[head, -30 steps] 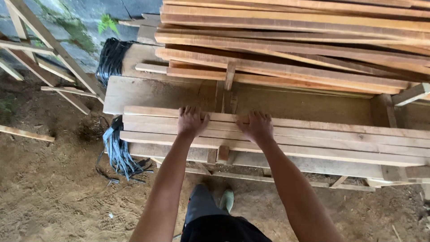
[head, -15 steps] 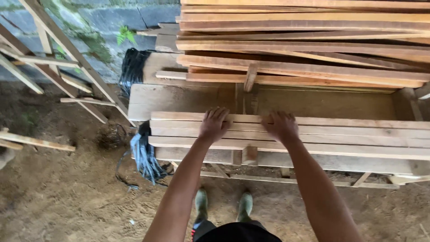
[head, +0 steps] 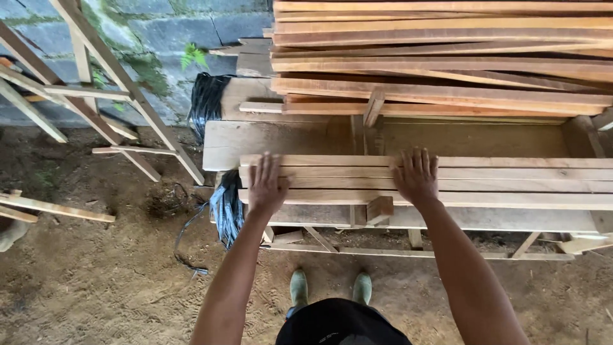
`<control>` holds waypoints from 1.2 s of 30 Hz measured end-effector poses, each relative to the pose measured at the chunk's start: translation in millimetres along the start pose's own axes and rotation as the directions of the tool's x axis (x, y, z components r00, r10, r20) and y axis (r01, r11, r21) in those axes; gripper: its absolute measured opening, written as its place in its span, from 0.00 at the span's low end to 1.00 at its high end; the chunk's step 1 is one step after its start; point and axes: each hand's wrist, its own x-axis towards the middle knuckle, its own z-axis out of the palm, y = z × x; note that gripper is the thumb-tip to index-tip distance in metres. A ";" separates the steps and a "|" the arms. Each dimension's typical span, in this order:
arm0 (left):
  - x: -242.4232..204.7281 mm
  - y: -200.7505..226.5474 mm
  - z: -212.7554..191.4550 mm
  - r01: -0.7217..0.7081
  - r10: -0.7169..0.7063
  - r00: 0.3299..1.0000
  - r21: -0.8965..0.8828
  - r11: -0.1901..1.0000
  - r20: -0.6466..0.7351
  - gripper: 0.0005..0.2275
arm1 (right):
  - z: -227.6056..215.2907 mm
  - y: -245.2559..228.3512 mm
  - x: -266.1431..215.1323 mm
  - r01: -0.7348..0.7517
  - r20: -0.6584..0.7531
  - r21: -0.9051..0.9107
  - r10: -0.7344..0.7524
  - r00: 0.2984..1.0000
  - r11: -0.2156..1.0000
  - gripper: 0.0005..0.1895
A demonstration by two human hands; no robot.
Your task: Organizing and aligning wooden planks on a storage rack in a workshop.
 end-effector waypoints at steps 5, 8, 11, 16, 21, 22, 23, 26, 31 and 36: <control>-1.9 -58.6 54.2 0.050 -0.137 0.925 -0.244 0.969 -0.356 0.43 | 12.8 -5.4 -16.3 0.053 -0.029 -0.019 -0.053 0.998 0.998 0.41; -9.1 -43.8 -6.5 0.227 -0.347 0.929 -0.548 0.805 -0.125 0.43 | 16.0 -12.7 -23.0 0.129 -0.070 -0.032 -0.131 0.989 0.991 0.42; -13.4 -60.7 -15.4 0.267 -0.343 0.935 -0.824 0.499 0.096 0.43 | 14.4 -19.3 -30.8 0.198 -0.030 -0.280 -0.214 0.976 0.939 0.43; -11.8 -101.7 0.1 -0.008 -0.116 0.993 -0.999 0.035 -0.012 0.41 | 6.6 -25.0 -31.9 0.213 -0.025 -0.041 -0.214 0.977 0.976 0.44; -20.6 -90.9 -6.5 0.193 -0.129 0.972 -0.980 -0.047 0.198 0.41 | 6.9 -26.4 -35.0 0.192 -0.028 0.006 -0.191 0.981 0.981 0.42; -20.4 -90.8 -11.1 0.196 -0.128 0.971 -0.980 -0.047 0.200 0.41 | 8.9 -25.7 -35.9 0.190 -0.026 0.007 -0.190 0.981 0.982 0.42; -18.8 -90.5 -16.3 0.226 -0.154 0.961 -0.974 -0.034 0.228 0.42 | 10.7 -24.8 -36.5 0.188 -0.039 -0.007 -0.188 0.981 0.982 0.41; -2.3 -102.2 -11.5 0.138 -0.164 0.977 -0.990 -0.002 0.137 0.44 | 11.0 -24.1 -40.4 0.179 -0.032 -0.026 -0.180 0.983 0.984 0.40; 13.7 -108.1 5.2 0.180 -0.084 0.980 -0.984 -0.013 0.180 0.46 | 9.1 -27.0 -38.0 0.187 -0.028 -0.072 -0.189 0.982 0.980 0.40; -0.9 -107.7 -5.2 0.064 -0.260 0.963 -0.997 -0.050 0.075 0.44 | 4.1 -28.2 -41.4 0.164 0.006 -0.039 -0.164 0.987 0.986 0.39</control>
